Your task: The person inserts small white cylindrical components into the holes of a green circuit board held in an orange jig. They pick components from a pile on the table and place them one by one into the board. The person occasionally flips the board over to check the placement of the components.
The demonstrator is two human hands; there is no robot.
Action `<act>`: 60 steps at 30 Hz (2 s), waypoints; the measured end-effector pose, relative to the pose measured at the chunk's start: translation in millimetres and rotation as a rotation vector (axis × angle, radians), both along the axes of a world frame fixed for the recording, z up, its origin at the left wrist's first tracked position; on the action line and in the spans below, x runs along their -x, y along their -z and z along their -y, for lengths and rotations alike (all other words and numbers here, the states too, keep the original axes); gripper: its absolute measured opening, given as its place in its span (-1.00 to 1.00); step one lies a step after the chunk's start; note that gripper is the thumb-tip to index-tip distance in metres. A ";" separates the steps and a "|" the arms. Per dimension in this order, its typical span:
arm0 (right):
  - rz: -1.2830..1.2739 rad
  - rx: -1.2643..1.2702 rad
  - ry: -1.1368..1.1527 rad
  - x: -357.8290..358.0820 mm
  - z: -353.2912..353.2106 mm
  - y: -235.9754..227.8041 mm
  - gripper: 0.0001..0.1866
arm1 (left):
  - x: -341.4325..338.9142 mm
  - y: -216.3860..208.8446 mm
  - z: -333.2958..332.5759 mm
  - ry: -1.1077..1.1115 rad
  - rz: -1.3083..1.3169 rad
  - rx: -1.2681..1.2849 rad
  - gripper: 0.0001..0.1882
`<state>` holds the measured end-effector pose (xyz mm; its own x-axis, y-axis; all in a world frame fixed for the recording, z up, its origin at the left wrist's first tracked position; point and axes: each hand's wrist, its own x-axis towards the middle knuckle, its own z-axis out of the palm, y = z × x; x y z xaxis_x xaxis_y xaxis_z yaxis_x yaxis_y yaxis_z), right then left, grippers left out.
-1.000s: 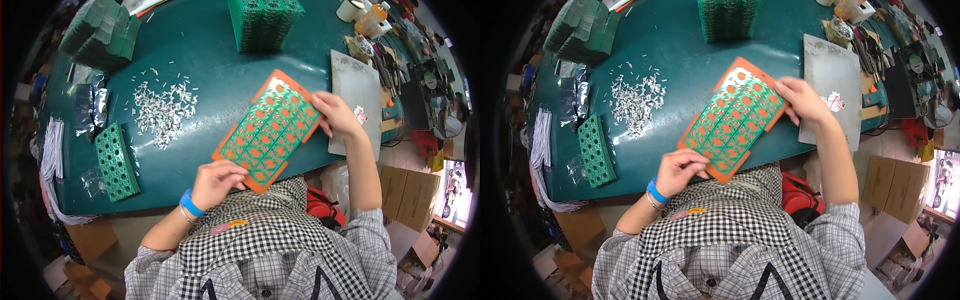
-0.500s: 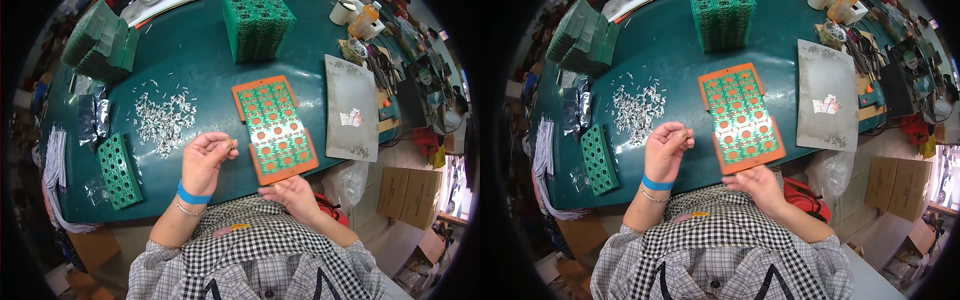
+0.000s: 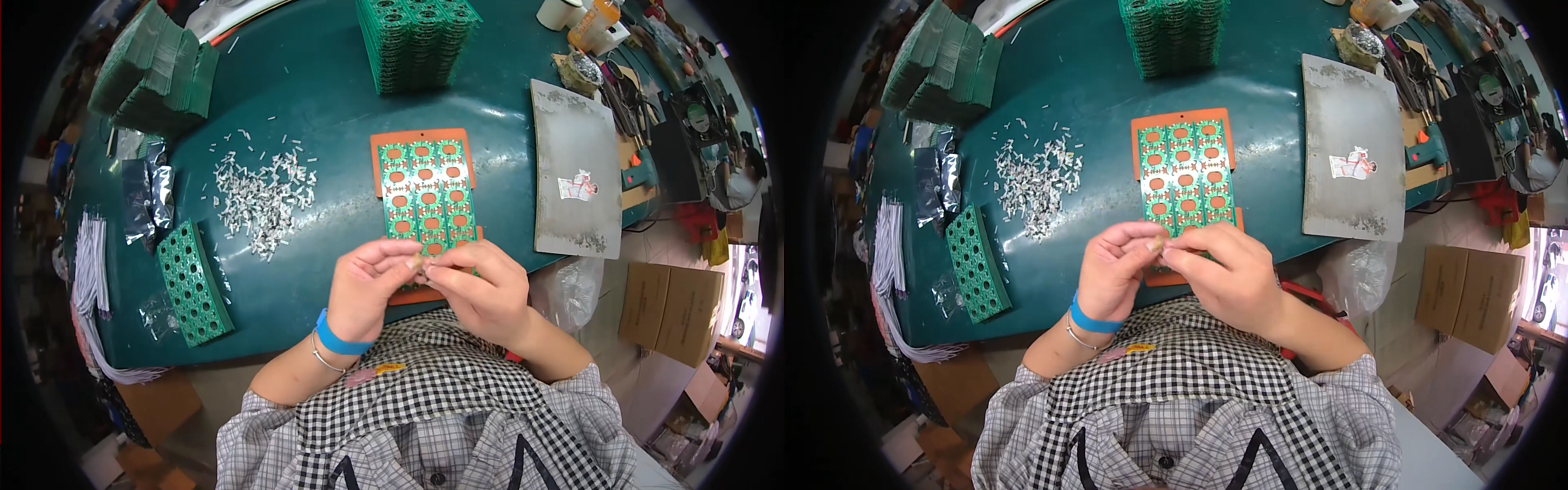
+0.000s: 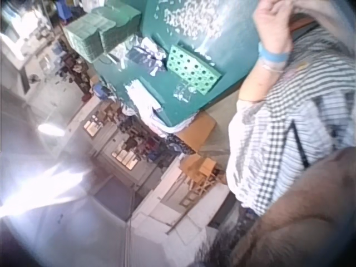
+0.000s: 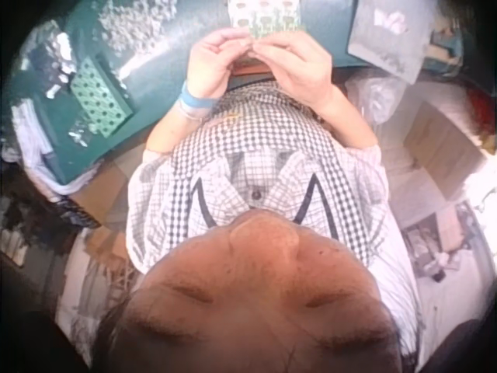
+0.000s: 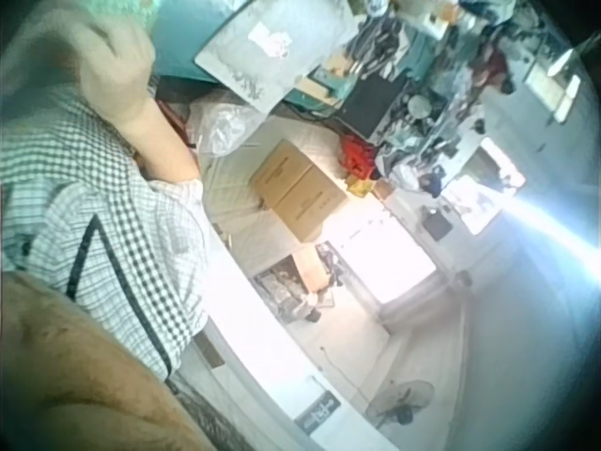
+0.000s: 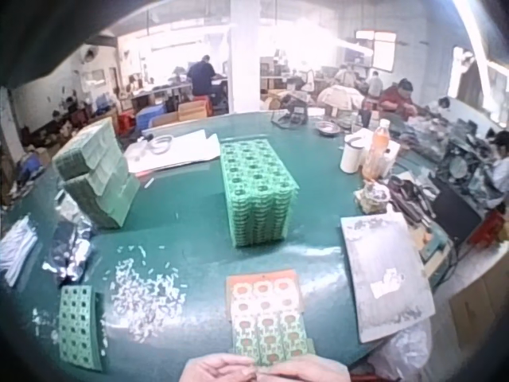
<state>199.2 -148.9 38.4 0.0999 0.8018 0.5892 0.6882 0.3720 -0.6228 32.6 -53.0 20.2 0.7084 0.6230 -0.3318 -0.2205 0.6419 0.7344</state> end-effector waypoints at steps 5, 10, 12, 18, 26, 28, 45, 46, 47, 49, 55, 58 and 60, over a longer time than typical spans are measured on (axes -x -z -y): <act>0.183 -0.003 -0.099 -10.0 -22.3 -1.7 -0.76 | 1.0 13.1 -9.4 0.057 0.020 0.171 -0.77; -0.034 0.171 -0.068 -35.5 -64.2 1.4 -0.87 | 2.3 18.2 -26.9 0.033 0.073 0.295 -0.78; -0.195 0.324 0.073 -50.3 -92.7 2.9 -0.93 | -0.6 15.6 -33.5 -0.001 0.070 0.236 -0.78; 0.029 0.470 0.131 -68.2 -155.9 39.6 -0.91 | -3.2 20.3 -57.2 -0.077 0.088 0.116 -0.79; 0.121 0.443 0.160 -62.9 -160.0 48.0 -0.91 | 0.2 31.1 -69.9 -0.132 0.094 0.173 -0.82; 0.121 0.439 0.156 -62.6 -160.4 49.1 -0.92 | 0.5 30.3 -69.3 -0.128 0.108 0.183 -0.83; 0.371 0.328 0.095 -59.1 -163.4 47.4 -0.89 | 1.9 36.7 -68.0 -0.138 0.095 0.181 -0.84; 0.351 0.341 0.118 -58.0 -162.9 48.0 -0.88 | 1.9 36.7 -67.9 -0.143 0.091 0.178 -0.84; 0.333 0.354 0.141 -57.1 -162.2 49.0 -0.88 | 1.7 36.6 -68.2 -0.144 0.094 0.179 -0.84; 0.325 0.360 0.168 -55.6 -161.8 49.6 -0.88 | 1.5 35.7 -68.5 -0.145 0.100 0.180 -0.85; 0.439 0.371 0.109 -54.3 -162.1 45.5 -0.85 | -0.1 34.6 -67.3 -0.152 0.104 0.164 -0.86; 0.299 0.364 0.067 -61.0 -158.1 40.8 -0.84 | -1.6 30.8 -68.0 -0.165 0.101 0.170 -0.87; 0.212 0.292 -0.008 -57.5 -150.7 26.2 -0.84 | -1.6 26.8 -67.4 -0.188 0.100 0.194 -0.88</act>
<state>256.7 1.8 12.2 -0.0065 0.9397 0.3419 0.8112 0.2048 -0.5477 34.3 14.4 -6.6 0.6220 0.6779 -0.3919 -0.4141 0.7096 0.5701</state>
